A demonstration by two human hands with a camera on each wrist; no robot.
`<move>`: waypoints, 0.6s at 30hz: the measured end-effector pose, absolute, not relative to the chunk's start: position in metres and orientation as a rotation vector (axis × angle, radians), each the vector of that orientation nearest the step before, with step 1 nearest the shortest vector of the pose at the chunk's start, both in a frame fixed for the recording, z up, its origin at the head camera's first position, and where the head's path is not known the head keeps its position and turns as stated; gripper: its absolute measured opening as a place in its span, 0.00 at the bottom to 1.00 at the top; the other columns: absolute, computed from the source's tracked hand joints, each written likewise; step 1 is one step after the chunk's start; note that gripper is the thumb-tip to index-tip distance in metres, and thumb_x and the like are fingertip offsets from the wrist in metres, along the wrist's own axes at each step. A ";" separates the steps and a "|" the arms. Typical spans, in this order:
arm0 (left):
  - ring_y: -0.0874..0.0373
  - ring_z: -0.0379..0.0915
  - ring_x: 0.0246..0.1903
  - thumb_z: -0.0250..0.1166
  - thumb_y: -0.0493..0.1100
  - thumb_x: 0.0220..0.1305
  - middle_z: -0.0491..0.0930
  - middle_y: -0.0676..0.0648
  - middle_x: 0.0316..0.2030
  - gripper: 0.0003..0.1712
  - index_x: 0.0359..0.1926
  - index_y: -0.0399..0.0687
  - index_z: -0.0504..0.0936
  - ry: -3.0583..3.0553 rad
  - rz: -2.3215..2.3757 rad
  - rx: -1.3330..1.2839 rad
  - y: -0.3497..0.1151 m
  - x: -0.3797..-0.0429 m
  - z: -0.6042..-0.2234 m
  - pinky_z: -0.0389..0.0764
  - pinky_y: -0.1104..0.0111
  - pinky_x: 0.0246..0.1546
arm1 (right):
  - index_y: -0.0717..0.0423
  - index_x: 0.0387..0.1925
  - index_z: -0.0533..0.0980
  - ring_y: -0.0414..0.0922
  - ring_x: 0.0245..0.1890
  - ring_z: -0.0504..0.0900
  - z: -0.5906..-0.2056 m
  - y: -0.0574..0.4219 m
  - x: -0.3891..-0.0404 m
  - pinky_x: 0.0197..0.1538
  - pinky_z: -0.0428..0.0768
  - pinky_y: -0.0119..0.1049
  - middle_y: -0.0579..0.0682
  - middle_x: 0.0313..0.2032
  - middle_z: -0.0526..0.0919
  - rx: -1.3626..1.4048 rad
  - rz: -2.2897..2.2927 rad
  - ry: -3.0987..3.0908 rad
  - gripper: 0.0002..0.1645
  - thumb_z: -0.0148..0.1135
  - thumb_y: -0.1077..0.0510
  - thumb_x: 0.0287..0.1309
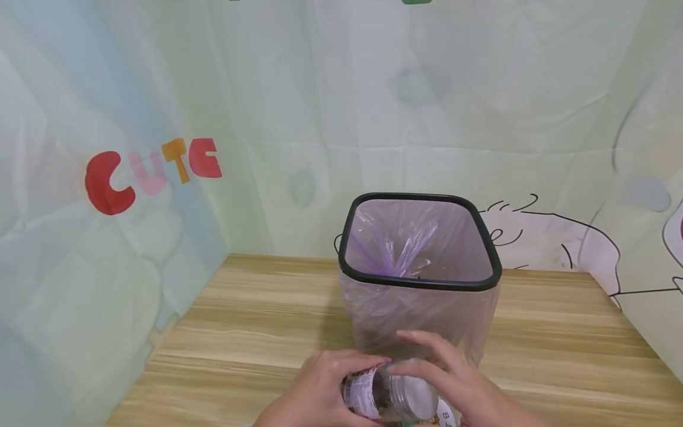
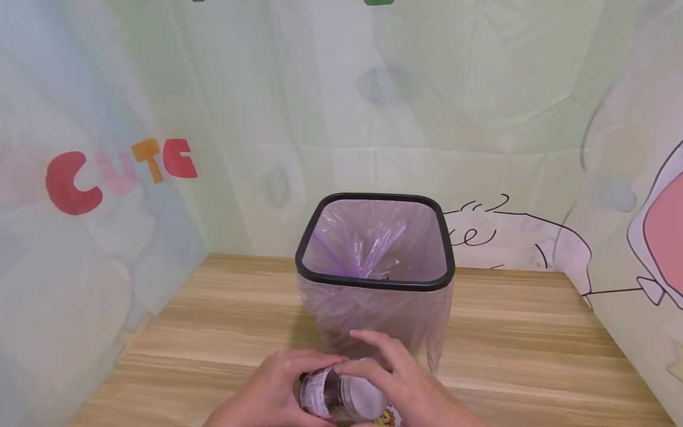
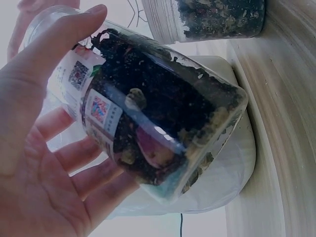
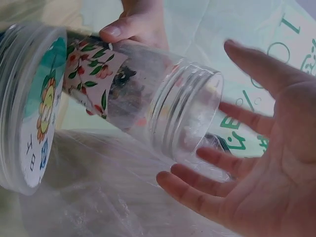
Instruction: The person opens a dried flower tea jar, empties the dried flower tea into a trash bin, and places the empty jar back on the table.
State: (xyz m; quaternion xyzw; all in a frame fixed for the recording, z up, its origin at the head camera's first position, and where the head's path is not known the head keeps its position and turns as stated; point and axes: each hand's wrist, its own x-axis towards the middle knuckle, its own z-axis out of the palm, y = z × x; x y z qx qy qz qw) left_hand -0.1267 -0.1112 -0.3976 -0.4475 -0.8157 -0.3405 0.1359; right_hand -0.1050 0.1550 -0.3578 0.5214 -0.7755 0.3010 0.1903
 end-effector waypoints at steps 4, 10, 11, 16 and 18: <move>0.69 0.78 0.48 0.81 0.60 0.44 0.82 0.58 0.52 0.41 0.61 0.55 0.80 -2.356 -0.969 -1.297 -0.111 -0.127 -0.398 0.78 0.78 0.45 | 0.51 0.63 0.72 0.47 0.60 0.71 -0.358 0.151 -0.105 0.59 0.72 0.32 0.52 0.65 0.68 1.319 0.716 -2.164 0.39 0.70 0.37 0.57; 0.69 0.78 0.48 0.81 0.60 0.45 0.82 0.58 0.52 0.40 0.61 0.57 0.80 -2.377 -0.978 -1.283 -0.112 -0.126 -0.399 0.78 0.77 0.45 | 0.56 0.60 0.73 0.39 0.49 0.74 -0.360 0.151 -0.107 0.50 0.73 0.23 0.45 0.55 0.73 1.361 0.813 -2.159 0.35 0.71 0.42 0.58; 0.68 0.78 0.48 0.81 0.60 0.45 0.82 0.58 0.52 0.41 0.61 0.57 0.80 -2.375 -0.978 -1.286 -0.112 -0.126 -0.399 0.78 0.77 0.45 | 0.56 0.60 0.73 0.38 0.48 0.75 -0.360 0.151 -0.107 0.49 0.73 0.23 0.45 0.54 0.74 1.375 0.831 -2.164 0.34 0.71 0.43 0.58; 0.69 0.78 0.48 0.80 0.60 0.45 0.82 0.58 0.52 0.41 0.61 0.57 0.80 -2.377 -0.981 -1.298 -0.113 -0.127 -0.399 0.78 0.77 0.45 | 0.55 0.61 0.73 0.40 0.50 0.74 -0.359 0.152 -0.108 0.52 0.73 0.25 0.45 0.55 0.73 1.428 0.842 -2.148 0.33 0.72 0.46 0.58; 0.69 0.78 0.48 0.81 0.60 0.45 0.82 0.59 0.52 0.41 0.61 0.57 0.80 -2.390 -1.001 -1.292 -0.113 -0.127 -0.398 0.78 0.77 0.45 | 0.56 0.61 0.73 0.41 0.52 0.73 -0.359 0.153 -0.109 0.54 0.72 0.26 0.46 0.55 0.73 1.450 0.835 -2.126 0.33 0.72 0.47 0.58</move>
